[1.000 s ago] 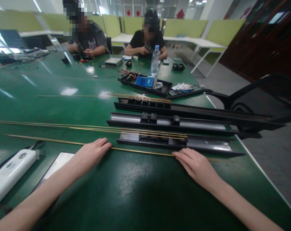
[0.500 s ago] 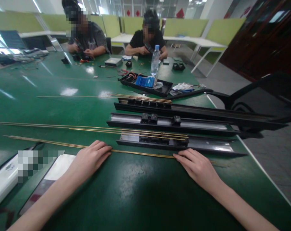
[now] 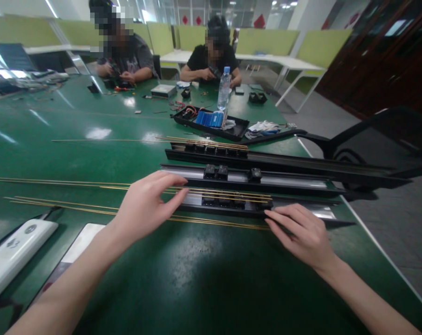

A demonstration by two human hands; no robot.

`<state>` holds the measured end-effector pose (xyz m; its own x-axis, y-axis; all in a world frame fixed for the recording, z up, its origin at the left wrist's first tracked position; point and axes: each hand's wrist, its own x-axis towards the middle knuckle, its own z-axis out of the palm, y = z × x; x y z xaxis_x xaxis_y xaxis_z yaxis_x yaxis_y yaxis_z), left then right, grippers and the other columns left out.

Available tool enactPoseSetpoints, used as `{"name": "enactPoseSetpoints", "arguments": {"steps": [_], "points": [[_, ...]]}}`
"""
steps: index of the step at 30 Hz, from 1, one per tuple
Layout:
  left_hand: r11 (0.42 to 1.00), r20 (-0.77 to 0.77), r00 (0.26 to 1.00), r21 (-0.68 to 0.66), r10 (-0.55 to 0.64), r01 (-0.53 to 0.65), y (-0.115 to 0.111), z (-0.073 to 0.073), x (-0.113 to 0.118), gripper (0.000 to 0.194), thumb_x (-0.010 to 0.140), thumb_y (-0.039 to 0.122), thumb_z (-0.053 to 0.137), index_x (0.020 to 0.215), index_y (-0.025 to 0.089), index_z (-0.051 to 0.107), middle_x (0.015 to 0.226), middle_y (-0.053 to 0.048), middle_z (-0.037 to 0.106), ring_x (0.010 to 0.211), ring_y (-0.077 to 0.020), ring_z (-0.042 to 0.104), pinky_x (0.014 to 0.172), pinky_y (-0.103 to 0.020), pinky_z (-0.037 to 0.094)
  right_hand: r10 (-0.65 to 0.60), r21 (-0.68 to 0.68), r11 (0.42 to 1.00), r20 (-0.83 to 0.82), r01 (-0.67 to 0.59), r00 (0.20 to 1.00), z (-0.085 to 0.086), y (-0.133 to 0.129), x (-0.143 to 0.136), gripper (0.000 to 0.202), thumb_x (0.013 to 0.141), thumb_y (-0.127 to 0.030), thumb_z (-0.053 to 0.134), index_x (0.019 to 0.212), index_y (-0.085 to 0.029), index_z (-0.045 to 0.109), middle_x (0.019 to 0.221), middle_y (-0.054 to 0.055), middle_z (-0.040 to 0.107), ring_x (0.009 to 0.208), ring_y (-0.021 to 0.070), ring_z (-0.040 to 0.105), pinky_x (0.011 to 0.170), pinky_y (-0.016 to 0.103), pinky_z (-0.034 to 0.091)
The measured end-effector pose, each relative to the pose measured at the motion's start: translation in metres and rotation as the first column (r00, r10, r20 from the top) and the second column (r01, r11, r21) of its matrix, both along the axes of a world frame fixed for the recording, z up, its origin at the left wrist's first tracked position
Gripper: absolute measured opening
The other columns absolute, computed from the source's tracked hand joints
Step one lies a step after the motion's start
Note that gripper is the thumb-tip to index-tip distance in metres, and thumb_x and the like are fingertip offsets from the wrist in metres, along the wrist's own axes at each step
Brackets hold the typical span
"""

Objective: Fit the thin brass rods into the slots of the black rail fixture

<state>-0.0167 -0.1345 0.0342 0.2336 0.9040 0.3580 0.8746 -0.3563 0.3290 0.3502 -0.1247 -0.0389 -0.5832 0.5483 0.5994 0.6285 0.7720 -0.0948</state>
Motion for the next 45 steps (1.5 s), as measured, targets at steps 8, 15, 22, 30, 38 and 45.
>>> {"name": "enactPoseSetpoints", "arguments": {"steps": [8,15,22,30,38,45], "points": [[0.924,-0.042,0.978,-0.338,-0.204,0.178,0.052,0.019,0.009,0.042,0.085,0.049,0.057,0.116,0.024,0.07,0.111,-0.004,0.074,0.099,-0.0227,0.068,0.087,-0.033,0.054,-0.223,-0.041,0.974,-0.273,0.221,0.936,0.026,0.037,0.012,0.018,0.087,-0.019,0.065,0.103,-0.024,0.073,0.096,0.006,0.07,0.084,0.0205,0.065,0.078,0.037,0.054],[0.956,-0.017,0.997,-0.287,-0.075,0.067,0.092,0.026,-0.002,0.046,0.084,0.054,0.057,0.111,0.021,0.072,0.106,-0.005,0.075,0.094,-0.0234,0.07,0.085,-0.034,0.055,-0.317,-0.205,0.943,-0.323,0.262,0.892,0.033,0.058,0.018,0.016,0.091,-0.027,0.06,0.099,-0.023,0.073,0.089,0.005,0.068,0.071,0.0174,0.061,0.068,0.033,0.052],[0.958,-0.034,0.996,-0.279,-0.084,0.071,0.108,0.022,-0.001,0.049,0.083,0.053,0.057,0.12,0.022,0.068,0.12,-0.005,0.072,0.106,-0.0246,0.067,0.093,-0.035,0.053,-0.369,-0.221,0.92,-0.214,0.324,0.904,0.028,0.079,0.048,0.021,0.092,-0.033,0.059,0.105,-0.023,0.072,0.099,0.007,0.069,0.08,0.0198,0.064,0.073,0.035,0.054],[0.963,-0.247,0.961,-0.2,0.127,-0.179,0.129,0.005,-0.029,0.064,0.084,0.057,0.053,0.135,0.019,0.057,0.138,-0.012,0.06,0.127,-0.0324,0.054,0.106,-0.044,0.044,-0.569,-0.149,0.822,-0.249,0.549,0.784,-0.009,0.082,0.113,0.031,0.089,-0.043,0.061,0.11,-0.023,0.07,0.113,0.009,0.066,0.106,0.0276,0.063,0.095,0.048,0.05],[0.817,-0.35,0.903,-0.423,0.251,-0.391,0.15,-0.024,-0.057,0.084,0.079,0.063,0.052,0.146,0.013,0.046,0.141,-0.018,0.057,0.124,-0.0364,0.058,0.101,-0.044,0.046,-0.676,-0.19,0.737,-0.236,0.649,0.699,-0.021,0.085,0.158,0.042,0.085,-0.05,0.061,0.115,-0.021,0.067,0.121,0.013,0.063,0.117,0.0337,0.058,0.102,0.055,0.044],[0.759,-0.363,0.911,-0.532,0.195,-0.374,0.148,-0.028,-0.058,0.081,0.077,0.061,0.052,0.138,0.008,0.056,0.136,-0.018,0.061,0.121,-0.0333,0.061,0.102,-0.039,0.048,-0.751,-0.597,0.651,-0.412,0.47,0.516,-0.037,0.079,0.156,0.044,0.081,-0.051,0.065,0.117,-0.025,0.067,0.13,0.008,0.062,0.121,0.0306,0.059,0.104,0.048,0.048]]}}
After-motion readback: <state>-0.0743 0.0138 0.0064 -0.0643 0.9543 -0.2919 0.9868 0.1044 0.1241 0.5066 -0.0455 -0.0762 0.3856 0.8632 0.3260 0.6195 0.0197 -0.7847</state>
